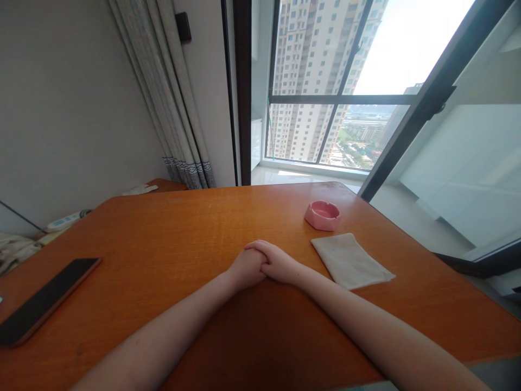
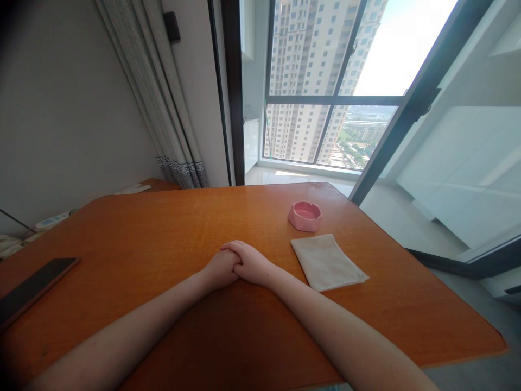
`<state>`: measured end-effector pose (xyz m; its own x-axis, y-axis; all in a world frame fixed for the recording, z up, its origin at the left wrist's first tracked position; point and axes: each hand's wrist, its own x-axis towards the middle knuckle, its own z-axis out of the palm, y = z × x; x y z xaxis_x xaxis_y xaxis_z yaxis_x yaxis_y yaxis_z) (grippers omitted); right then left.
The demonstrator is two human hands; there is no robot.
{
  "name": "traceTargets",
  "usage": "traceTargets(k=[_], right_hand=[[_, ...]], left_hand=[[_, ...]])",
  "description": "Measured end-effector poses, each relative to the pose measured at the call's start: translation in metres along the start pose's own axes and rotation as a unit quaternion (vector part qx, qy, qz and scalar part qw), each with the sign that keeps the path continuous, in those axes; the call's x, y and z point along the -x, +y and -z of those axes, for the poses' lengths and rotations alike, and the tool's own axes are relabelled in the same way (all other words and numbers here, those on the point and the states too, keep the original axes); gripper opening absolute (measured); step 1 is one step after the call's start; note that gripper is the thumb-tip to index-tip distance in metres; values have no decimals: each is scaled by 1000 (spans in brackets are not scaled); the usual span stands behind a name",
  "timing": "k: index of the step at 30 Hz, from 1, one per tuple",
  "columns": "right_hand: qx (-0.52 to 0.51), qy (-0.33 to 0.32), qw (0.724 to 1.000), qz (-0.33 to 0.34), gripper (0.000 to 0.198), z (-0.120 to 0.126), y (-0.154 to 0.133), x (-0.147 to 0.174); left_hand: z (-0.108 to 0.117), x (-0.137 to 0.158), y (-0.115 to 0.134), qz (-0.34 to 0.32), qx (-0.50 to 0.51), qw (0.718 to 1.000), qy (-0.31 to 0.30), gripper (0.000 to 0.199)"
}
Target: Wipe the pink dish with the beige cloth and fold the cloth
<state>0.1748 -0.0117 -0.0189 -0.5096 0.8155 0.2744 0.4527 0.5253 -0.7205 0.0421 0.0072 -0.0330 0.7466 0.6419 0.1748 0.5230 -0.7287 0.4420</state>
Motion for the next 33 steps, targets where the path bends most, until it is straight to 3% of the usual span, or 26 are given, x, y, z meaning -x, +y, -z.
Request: traceTargets(k=[4, 10, 12, 14, 17, 21, 24, 26, 29, 31, 33], right_hand=[[7, -6, 1000, 6, 62, 2, 0, 1], [30, -15, 999, 11, 61, 1, -3, 3], [74, -26, 997, 7, 58, 4, -6, 3], [164, -33, 986, -8, 43, 14, -8, 1], [324, 37, 944, -56, 24, 41, -4, 1], [460, 228, 833, -206, 39, 83, 20, 10], [463, 202, 787, -354, 44, 102, 43, 19], [438, 164, 783, -411, 38, 109, 55, 23], [414, 148, 791, -426, 27, 114, 62, 24], [413, 146, 810, -391, 23, 114, 58, 21], [415, 132, 849, -298, 19, 107, 48, 15]], left_hand=[[0, 1, 2, 3, -45, 999, -9, 37], [-2, 4, 5, 1, -34, 999, 6, 36], [-3, 4, 4, 6, -15, 1000, 18, 34], [-3, 2, 2, 19, 21, 999, 41, 25], [-2, -2, -6, 68, 121, 986, 89, 9], [1, -5, -15, 116, 256, 951, 125, 20], [1, -5, -18, 108, 286, 946, 110, 21], [-1, -5, -18, 100, 284, 948, 99, 21], [-4, -4, -17, 95, 267, 954, 97, 19], [-1, -4, -16, 86, 222, 964, 121, 16], [9, -2, -16, 64, 130, 973, 179, 13]])
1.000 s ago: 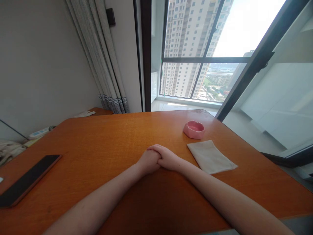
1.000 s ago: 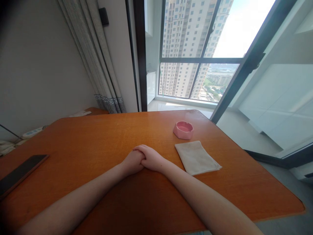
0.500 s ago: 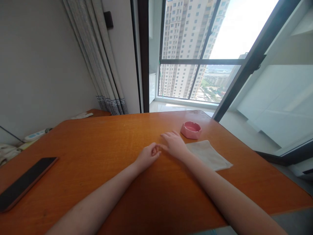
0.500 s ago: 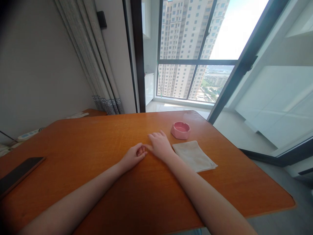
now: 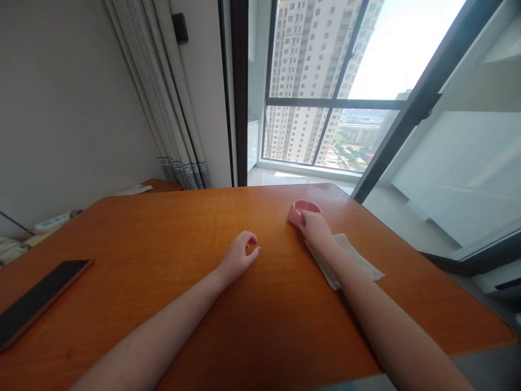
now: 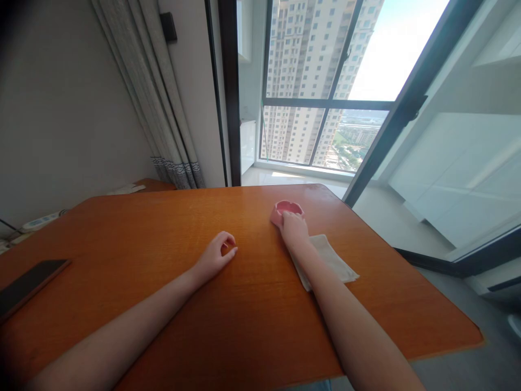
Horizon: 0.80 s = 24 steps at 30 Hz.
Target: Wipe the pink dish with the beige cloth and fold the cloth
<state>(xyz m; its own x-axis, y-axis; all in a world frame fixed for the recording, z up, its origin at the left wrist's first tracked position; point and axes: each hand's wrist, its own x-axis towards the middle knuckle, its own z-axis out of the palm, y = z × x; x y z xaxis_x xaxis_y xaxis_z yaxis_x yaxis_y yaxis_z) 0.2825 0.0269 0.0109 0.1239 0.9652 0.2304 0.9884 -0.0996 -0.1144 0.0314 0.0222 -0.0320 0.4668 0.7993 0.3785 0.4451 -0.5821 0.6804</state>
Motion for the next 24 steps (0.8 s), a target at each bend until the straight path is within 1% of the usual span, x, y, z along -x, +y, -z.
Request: traceTargets(k=[1, 2, 3, 4, 5, 6, 8, 9, 11, 13, 15, 17, 19, 21, 23, 24], right_hand=[[-16, 12, 998, 67, 16, 2, -9, 3], [-35, 21, 989, 141, 13, 3, -20, 8], [-55, 28, 975, 212, 11, 3, -31, 13], [-75, 39, 959, 270, 11, 2, -43, 19], [-92, 51, 942, 319, 12, 0, -55, 26], [-102, 62, 924, 363, 13, -3, -65, 33], [-103, 83, 892, 433, 17, -9, -83, 44], [-101, 89, 877, 461, 19, -12, -89, 48], [-110, 97, 861, 488, 20, -14, -95, 54], [-134, 107, 862, 476, 21, -13, -94, 56], [-154, 112, 879, 438, 35, -8, -90, 55], [-158, 104, 901, 390, 44, -3, -83, 51], [-144, 84, 928, 334, 42, -1, -76, 47], [-107, 57, 952, 279, 34, 0, -71, 41], [-60, 21, 974, 217, 25, 0, -65, 36], [-39, 1, 982, 183, 23, 1, -62, 34]], left_hand=[[8, -1, 1, -30, -53, 998, 33, 18], [17, -2, 2, -63, -108, 991, 56, 28], [27, -3, 3, -100, -160, 980, 60, 39], [37, -3, 4, -137, -207, 967, 48, 46], [48, -2, 4, -176, -246, 953, 23, 48], [57, 1, 4, -210, -275, 938, -6, 45], [71, 8, 3, -252, -306, 916, -51, 27], [75, 13, 2, -257, -313, 912, -64, 19], [80, 22, -1, -243, -314, 914, -80, 18], [87, 28, -5, -207, -308, 925, -88, 22], [99, 29, -12, -150, -314, 934, -81, 27], [118, 28, -23, -79, -347, 933, -56, 31], [140, 27, -39, -7, -393, 919, -18, 34], [162, 30, -55, 59, -430, 901, 13, 35], [179, 35, -70, 108, -450, 886, 24, 37], [185, 38, -76, 124, -457, 881, 24, 39]])
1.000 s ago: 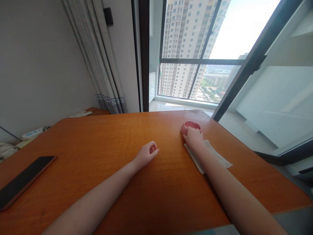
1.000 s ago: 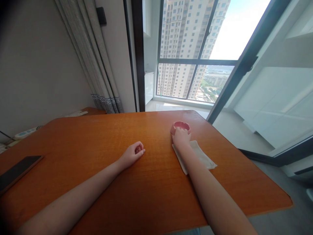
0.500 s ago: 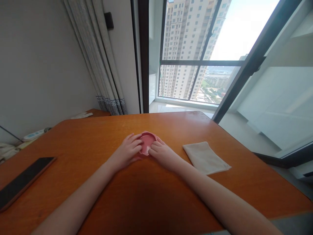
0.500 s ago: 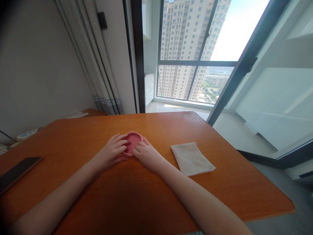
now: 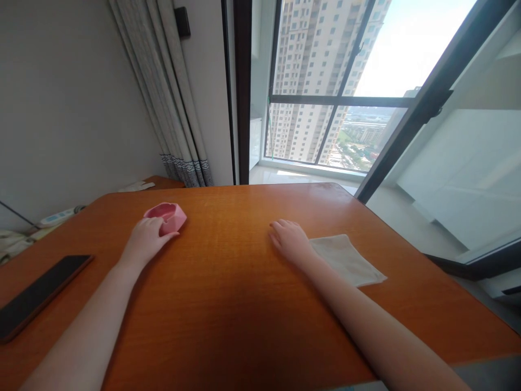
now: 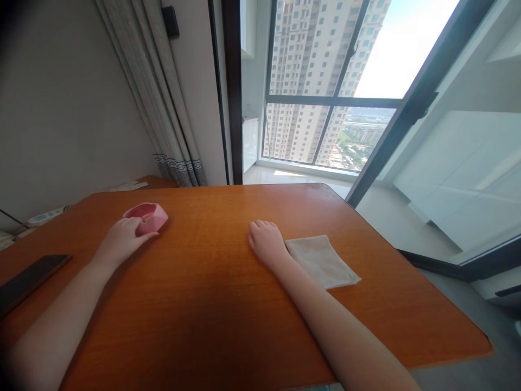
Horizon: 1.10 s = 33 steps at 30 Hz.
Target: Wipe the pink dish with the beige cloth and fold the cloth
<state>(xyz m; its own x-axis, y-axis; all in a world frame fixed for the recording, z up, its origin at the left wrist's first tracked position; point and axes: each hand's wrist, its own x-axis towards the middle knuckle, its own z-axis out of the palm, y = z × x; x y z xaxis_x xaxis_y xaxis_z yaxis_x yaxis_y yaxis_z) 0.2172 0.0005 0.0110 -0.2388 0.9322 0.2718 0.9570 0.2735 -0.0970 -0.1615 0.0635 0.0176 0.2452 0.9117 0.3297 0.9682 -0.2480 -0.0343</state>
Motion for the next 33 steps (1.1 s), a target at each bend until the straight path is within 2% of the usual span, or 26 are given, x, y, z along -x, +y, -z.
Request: traceTargets(k=[3, 6, 11, 15, 17, 21, 24, 27, 29, 31, 33], right_hand=[[37, -46, 993, -101, 28, 4, 16, -4], [48, -95, 977, -184, 30, 12, 40, -6], [48, -162, 954, -249, 25, 33, 82, -2], [13, -311, 894, -323, 16, 47, 94, 8], [-28, -367, 865, -342, 15, 48, 95, 11], [-174, -428, 813, -355, 32, 42, 95, 11], [-246, -444, 798, -324, 35, 32, 83, 7], [-363, -437, 777, -271, 29, 18, 55, 1], [-460, -420, 739, -254, 25, 5, 31, -3], [-550, -389, 689, -267, 24, -7, 8, -7], [-632, -343, 641, -268, 21, -16, -10, -9]], left_hand=[[-3, 4, -15, 24, -19, 999, -15, 44], [-5, 6, -15, 18, -16, 999, -24, 47], [-7, 5, -9, -11, 10, 999, -43, 46], [-9, 3, -11, 1, 16, 998, -59, 46], [-10, 3, -13, -7, 2, 998, -56, 46], [-9, 5, -19, 0, -28, 997, -76, 46], [-4, 4, -16, 24, -17, 998, -58, 51], [1, 4, 10, 39, 19, 998, 48, 48], [2, 8, 46, -10, 86, 991, 102, 40], [2, 20, 94, -109, 191, 974, 61, 33], [2, 35, 145, -212, 274, 938, -23, 30]])
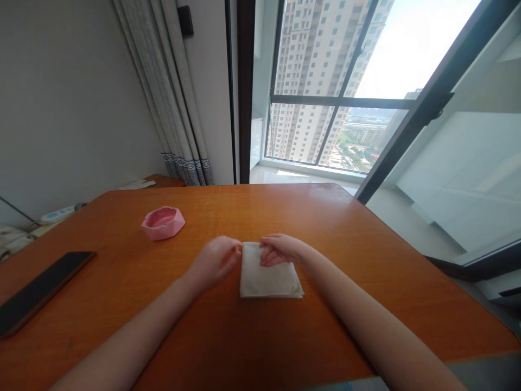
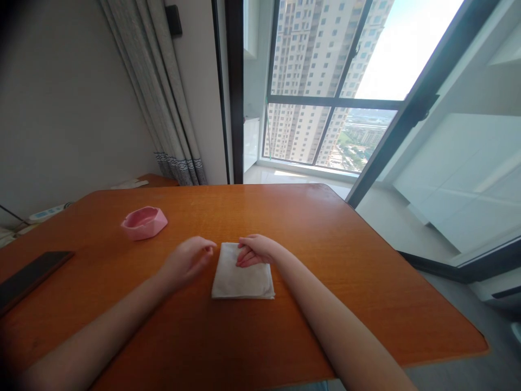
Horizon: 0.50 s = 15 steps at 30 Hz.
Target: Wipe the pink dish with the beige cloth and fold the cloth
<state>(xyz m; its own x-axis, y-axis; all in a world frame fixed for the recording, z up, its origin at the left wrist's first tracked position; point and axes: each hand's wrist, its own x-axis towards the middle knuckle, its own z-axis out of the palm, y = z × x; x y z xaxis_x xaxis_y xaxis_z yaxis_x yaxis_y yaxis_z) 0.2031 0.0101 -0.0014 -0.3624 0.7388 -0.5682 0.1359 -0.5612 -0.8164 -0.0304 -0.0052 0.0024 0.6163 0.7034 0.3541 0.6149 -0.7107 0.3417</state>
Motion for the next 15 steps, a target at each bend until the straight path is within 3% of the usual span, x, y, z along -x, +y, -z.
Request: traceTargets(k=[2, 4, 5, 7, 9, 11, 15], right_hand=[[-62, -25, 996, 52, 21, -6, 2, -5], [-78, -23, 989, 120, 26, 0, 3, -8], [-65, 10, 985, 159, 30, 8, 4, -9], [22, 139, 963, 230, 32, 25, 6, -13], [137, 255, 923, 255, 29, 42, 9, -18], [230, 293, 891, 260, 26, 50, 13, -24], [355, 302, 838, 284, 21, 46, 19, -29]], left_hand=[[-22, -2, 36, -109, 38, 986, -117, 31], [-33, -2, 57, -112, 33, 983, -139, 35], [-35, -1, 60, -100, 27, 984, -146, 35], [-31, 2, 56, -61, 13, 986, -155, 31], [-24, 7, 44, -15, -17, 988, -155, 32], [-15, 16, 30, 35, -59, 987, -144, 36], [8, 47, -2, 132, -130, 973, -135, 46]])
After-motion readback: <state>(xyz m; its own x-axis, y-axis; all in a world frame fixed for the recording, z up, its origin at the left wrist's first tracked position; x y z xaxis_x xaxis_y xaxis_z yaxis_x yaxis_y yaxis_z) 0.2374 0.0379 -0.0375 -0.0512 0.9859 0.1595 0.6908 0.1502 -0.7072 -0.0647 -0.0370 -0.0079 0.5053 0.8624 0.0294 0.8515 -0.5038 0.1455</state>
